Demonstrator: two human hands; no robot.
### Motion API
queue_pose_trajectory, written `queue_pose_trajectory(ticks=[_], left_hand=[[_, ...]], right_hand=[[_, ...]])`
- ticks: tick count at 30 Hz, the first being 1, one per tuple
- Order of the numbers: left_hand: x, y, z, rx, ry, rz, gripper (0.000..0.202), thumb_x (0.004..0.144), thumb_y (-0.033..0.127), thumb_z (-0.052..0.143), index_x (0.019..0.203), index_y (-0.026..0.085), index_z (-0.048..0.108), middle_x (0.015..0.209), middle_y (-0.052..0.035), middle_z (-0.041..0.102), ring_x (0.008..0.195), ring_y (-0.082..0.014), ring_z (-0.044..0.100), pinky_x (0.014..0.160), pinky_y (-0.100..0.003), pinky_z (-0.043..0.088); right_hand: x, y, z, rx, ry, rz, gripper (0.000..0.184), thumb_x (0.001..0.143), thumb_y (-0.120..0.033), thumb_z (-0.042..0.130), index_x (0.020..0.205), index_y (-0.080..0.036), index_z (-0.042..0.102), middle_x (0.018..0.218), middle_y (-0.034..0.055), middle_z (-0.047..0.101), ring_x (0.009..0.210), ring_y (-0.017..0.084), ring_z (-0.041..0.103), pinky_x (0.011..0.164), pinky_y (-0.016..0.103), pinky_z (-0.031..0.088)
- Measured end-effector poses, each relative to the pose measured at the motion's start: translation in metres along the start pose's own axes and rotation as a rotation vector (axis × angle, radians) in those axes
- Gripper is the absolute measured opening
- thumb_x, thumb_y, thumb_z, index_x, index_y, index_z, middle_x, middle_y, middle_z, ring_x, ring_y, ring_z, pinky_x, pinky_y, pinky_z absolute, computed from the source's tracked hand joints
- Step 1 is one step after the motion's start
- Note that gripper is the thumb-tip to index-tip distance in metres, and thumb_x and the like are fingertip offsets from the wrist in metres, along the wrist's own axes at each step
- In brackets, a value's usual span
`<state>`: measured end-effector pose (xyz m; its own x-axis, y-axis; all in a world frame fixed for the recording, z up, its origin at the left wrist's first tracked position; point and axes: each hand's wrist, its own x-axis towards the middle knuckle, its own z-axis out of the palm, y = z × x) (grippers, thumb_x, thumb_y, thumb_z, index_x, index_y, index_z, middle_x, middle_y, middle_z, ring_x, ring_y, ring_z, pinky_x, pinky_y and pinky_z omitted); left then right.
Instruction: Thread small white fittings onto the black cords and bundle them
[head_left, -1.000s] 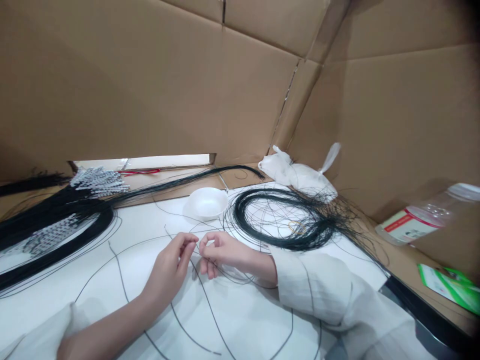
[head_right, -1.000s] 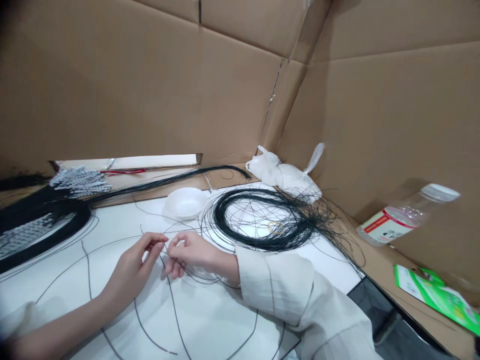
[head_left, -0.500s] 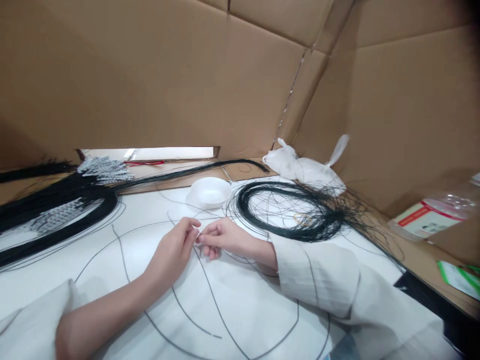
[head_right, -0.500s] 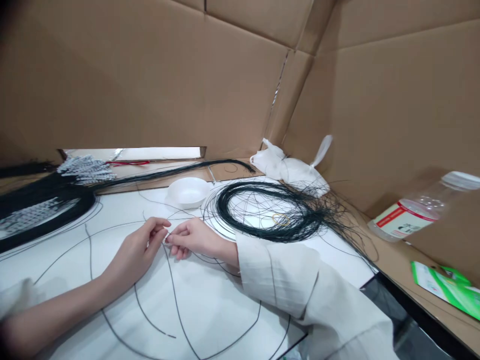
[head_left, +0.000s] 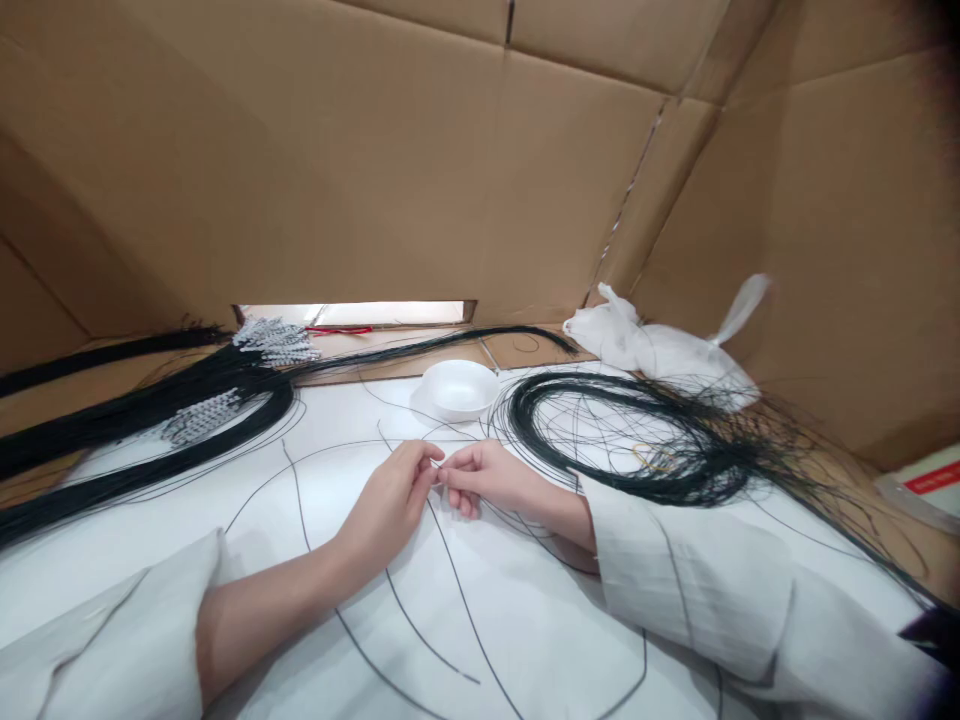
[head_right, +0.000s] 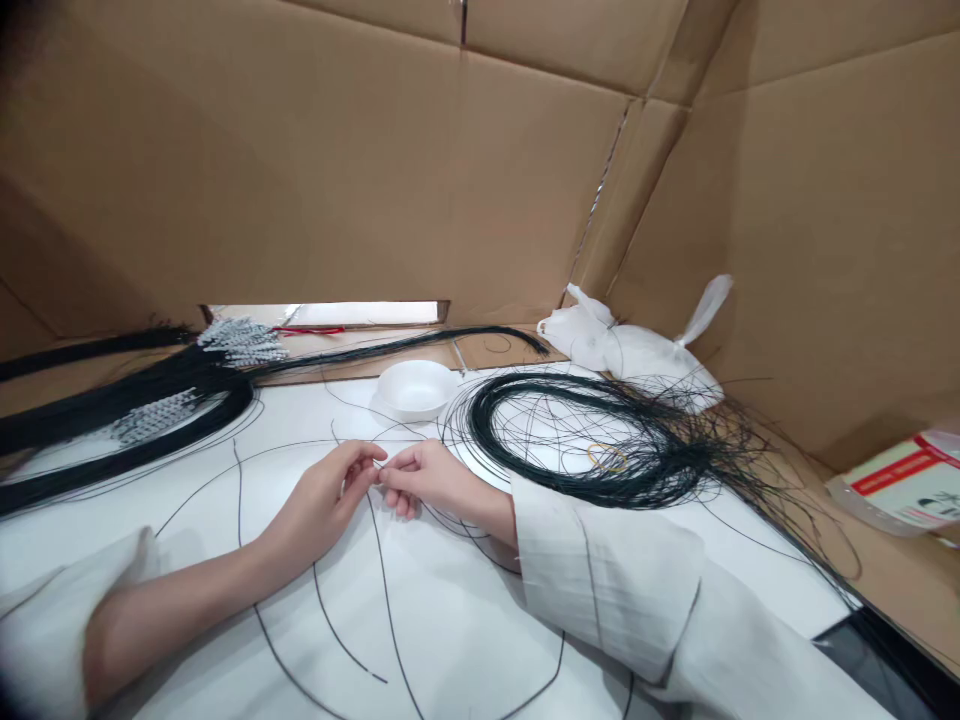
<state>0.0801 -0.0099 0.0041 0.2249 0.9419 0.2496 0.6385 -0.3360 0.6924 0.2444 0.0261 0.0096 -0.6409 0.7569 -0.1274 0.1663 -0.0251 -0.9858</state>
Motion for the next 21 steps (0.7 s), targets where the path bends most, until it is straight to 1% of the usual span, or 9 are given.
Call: queue_pose_trajectory(ticks=[3, 6, 11, 15, 21], left_hand=[[-0.0001, 0.0007, -0.0007, -0.016, -0.014, -0.009, 0.016, 0.087, 0.022, 0.037, 0.095, 0.02, 0.05, 0.081, -0.0017, 0.058, 0.072, -0.0158, 0.052, 0.063, -0.027, 0.039], [0.0003, 0.0029, -0.0024, -0.022, -0.024, 0.001, 0.014, 0.086, 0.019, 0.038, 0.087, 0.02, 0.052, 0.08, -0.0008, 0.058, 0.073, -0.0151, 0.052, 0.064, -0.027, 0.038], [0.0006, 0.0045, -0.0034, -0.024, 0.001, 0.016, 0.016, 0.086, 0.017, 0.037, 0.083, 0.02, 0.052, 0.079, -0.0002, 0.057, 0.073, -0.0145, 0.052, 0.065, -0.027, 0.039], [0.0005, 0.0022, -0.0025, -0.021, 0.012, 0.026, 0.018, 0.087, 0.017, 0.036, 0.084, 0.02, 0.053, 0.08, -0.0005, 0.057, 0.074, -0.0149, 0.052, 0.066, -0.027, 0.039], [0.0003, -0.0006, 0.0001, -0.013, 0.02, 0.012, 0.019, 0.085, 0.016, 0.037, 0.095, 0.02, 0.052, 0.085, -0.002, 0.057, 0.076, -0.016, 0.052, 0.064, -0.027, 0.039]], right_hand=[[0.0005, 0.0014, -0.0012, -0.008, -0.033, -0.005, 0.028, 0.077, -0.035, 0.057, 0.064, -0.011, 0.058, 0.054, -0.0005, 0.056, 0.044, 0.006, 0.052, 0.043, 0.016, 0.041], [0.0006, 0.0022, -0.0024, -0.009, -0.053, 0.002, 0.027, 0.077, -0.035, 0.055, 0.066, -0.01, 0.059, 0.054, -0.0005, 0.056, 0.043, 0.006, 0.052, 0.042, 0.016, 0.041], [0.0003, 0.0019, -0.003, -0.011, -0.059, -0.005, 0.025, 0.078, -0.032, 0.055, 0.064, -0.011, 0.058, 0.053, -0.0012, 0.055, 0.043, 0.005, 0.051, 0.042, 0.015, 0.041], [0.0008, 0.0012, -0.0016, 0.005, -0.026, 0.012, 0.023, 0.077, -0.029, 0.055, 0.063, -0.011, 0.057, 0.053, -0.0009, 0.056, 0.042, 0.005, 0.051, 0.042, 0.016, 0.041], [0.0022, 0.0012, -0.0008, 0.038, 0.007, 0.039, 0.018, 0.075, -0.025, 0.056, 0.065, -0.011, 0.059, 0.054, -0.001, 0.057, 0.042, 0.005, 0.052, 0.041, 0.015, 0.042]])
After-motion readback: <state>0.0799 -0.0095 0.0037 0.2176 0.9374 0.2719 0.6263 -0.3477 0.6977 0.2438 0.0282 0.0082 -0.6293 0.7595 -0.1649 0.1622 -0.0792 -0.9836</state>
